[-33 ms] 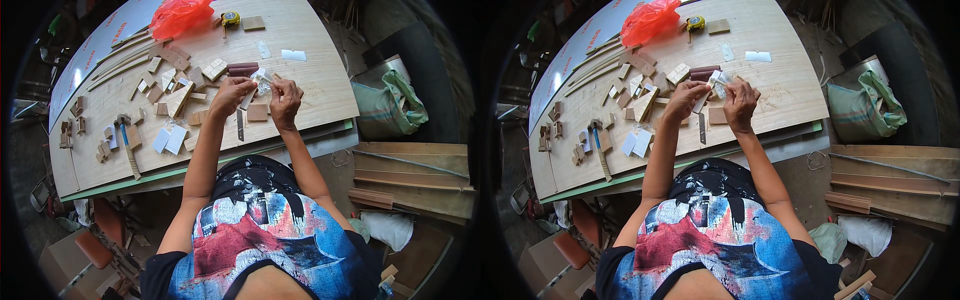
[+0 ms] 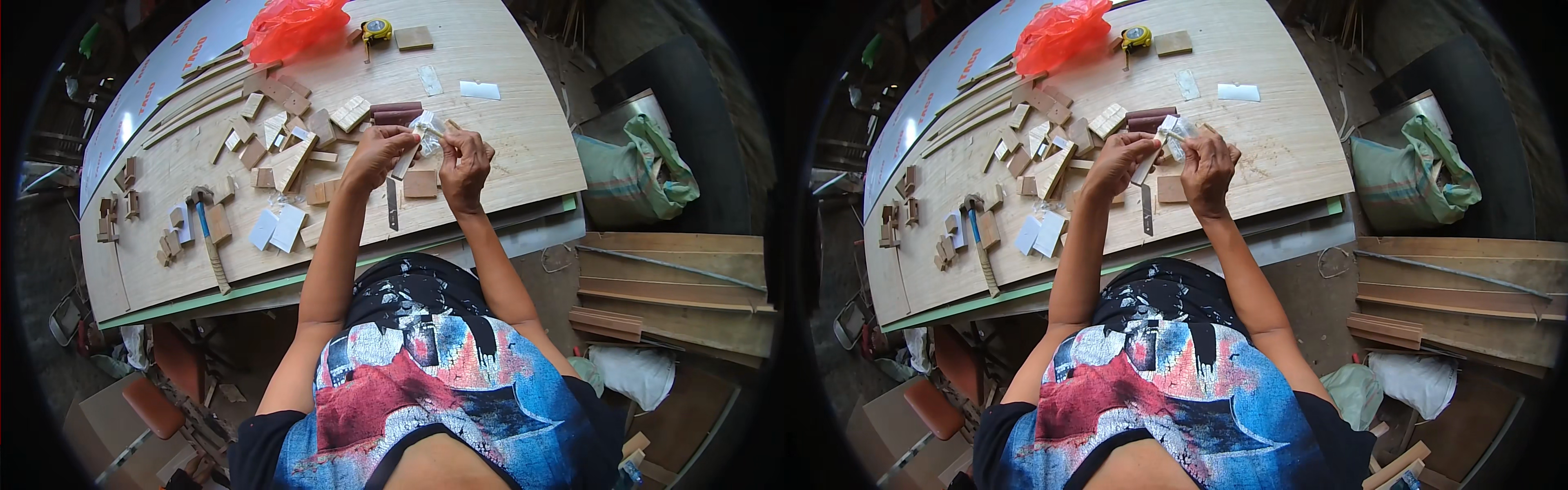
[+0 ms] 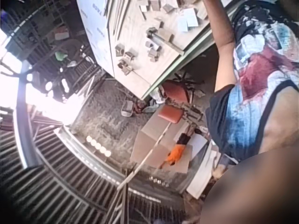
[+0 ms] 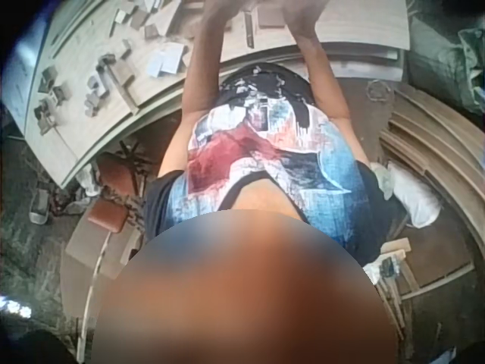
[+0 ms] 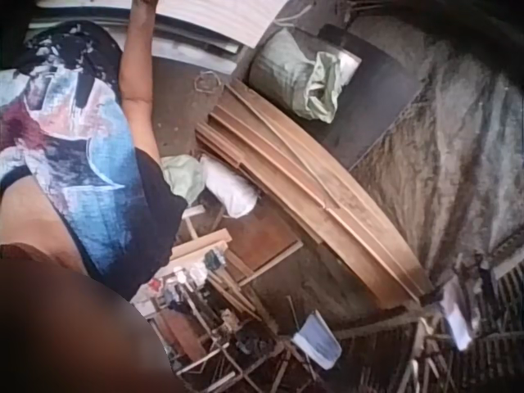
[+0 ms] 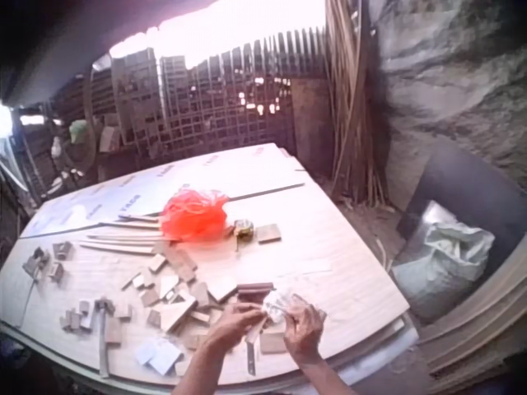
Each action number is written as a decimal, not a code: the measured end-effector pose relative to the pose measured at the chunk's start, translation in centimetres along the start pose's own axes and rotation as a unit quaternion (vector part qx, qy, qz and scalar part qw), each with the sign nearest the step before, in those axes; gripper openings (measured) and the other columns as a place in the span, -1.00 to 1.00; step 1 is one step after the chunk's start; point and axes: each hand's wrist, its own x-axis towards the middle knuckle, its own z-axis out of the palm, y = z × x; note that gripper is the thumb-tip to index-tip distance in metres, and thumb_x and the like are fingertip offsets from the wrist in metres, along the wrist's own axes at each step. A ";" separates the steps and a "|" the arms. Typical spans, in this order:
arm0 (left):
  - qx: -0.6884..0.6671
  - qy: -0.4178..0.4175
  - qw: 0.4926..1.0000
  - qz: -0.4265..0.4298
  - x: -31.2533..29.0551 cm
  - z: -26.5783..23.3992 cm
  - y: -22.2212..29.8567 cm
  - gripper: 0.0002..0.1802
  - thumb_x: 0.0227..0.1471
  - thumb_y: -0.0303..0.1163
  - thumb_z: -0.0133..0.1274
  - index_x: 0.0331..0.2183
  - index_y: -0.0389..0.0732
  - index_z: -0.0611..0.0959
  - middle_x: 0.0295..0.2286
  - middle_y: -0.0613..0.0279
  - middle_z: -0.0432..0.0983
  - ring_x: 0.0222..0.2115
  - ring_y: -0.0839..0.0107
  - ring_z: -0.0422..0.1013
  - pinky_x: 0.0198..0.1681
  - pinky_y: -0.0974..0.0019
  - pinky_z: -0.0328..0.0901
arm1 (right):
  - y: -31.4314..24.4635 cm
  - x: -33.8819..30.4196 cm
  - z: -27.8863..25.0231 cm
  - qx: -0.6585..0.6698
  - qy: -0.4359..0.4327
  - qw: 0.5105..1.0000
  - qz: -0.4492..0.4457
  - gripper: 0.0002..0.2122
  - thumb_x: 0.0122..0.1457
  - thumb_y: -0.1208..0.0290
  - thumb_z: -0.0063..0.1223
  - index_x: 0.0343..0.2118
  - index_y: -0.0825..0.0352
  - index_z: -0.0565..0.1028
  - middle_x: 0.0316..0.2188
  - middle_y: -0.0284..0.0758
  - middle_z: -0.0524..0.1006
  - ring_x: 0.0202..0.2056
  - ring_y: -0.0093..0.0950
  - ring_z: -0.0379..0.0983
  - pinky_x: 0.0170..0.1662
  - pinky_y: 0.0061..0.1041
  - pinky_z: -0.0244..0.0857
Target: Assembling and gluing small wooden blocks together at a workbench.
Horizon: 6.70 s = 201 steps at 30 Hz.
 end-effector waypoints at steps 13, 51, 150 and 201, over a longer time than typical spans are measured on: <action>0.002 -0.045 0.999 -0.012 -0.2 0.2 0.0 -0.86 -0.20 -0.45 0.10 -0.52 -0.31 0.52 -0.61 0.23 0.44 -0.62 0.54 0.38 -0.57 0.55 0.28 | 1.6 0.8 0.4 -0.070 0.023 0.997 0.035 -0.93 -0.09 0.49 0.01 -0.53 0.27 0.37 -0.55 -0.40 0.36 -0.44 -0.45 0.30 -0.32 -0.48 0.01; 0.053 -0.027 0.998 -0.005 0.2 -0.5 -0.3 -0.85 -0.18 -0.44 0.08 -0.50 -0.32 0.53 -0.62 0.23 0.45 -0.63 0.53 0.38 -0.60 0.55 0.26 | 0.2 0.4 0.3 -0.063 0.001 0.998 -0.026 -0.91 -0.09 0.46 0.00 -0.55 0.24 0.33 -0.51 -0.39 0.37 -0.40 -0.46 0.31 -0.29 -0.45 -0.01; -0.062 0.049 0.996 -0.030 0.4 0.2 -0.9 -0.77 -0.24 -0.64 0.05 -0.40 -0.48 0.45 -0.52 0.02 0.44 -0.54 0.30 0.44 -0.44 0.40 0.40 | 0.0 -0.8 0.2 -0.027 -0.034 0.999 0.022 -0.97 -0.06 0.45 -0.02 -0.54 0.24 0.40 -0.57 -0.40 0.38 -0.47 -0.46 0.30 -0.37 -0.46 -0.03; -0.045 0.032 0.998 -0.024 0.3 0.5 -0.7 -0.77 -0.23 -0.65 0.04 -0.39 -0.49 0.46 -0.51 0.00 0.44 -0.53 0.31 0.44 -0.43 0.41 0.40 | 1.8 0.6 0.1 -0.074 0.002 0.993 0.087 -0.97 -0.05 0.44 -0.02 -0.50 0.21 0.41 -0.56 -0.47 0.42 -0.47 -0.50 0.32 -0.33 -0.49 -0.04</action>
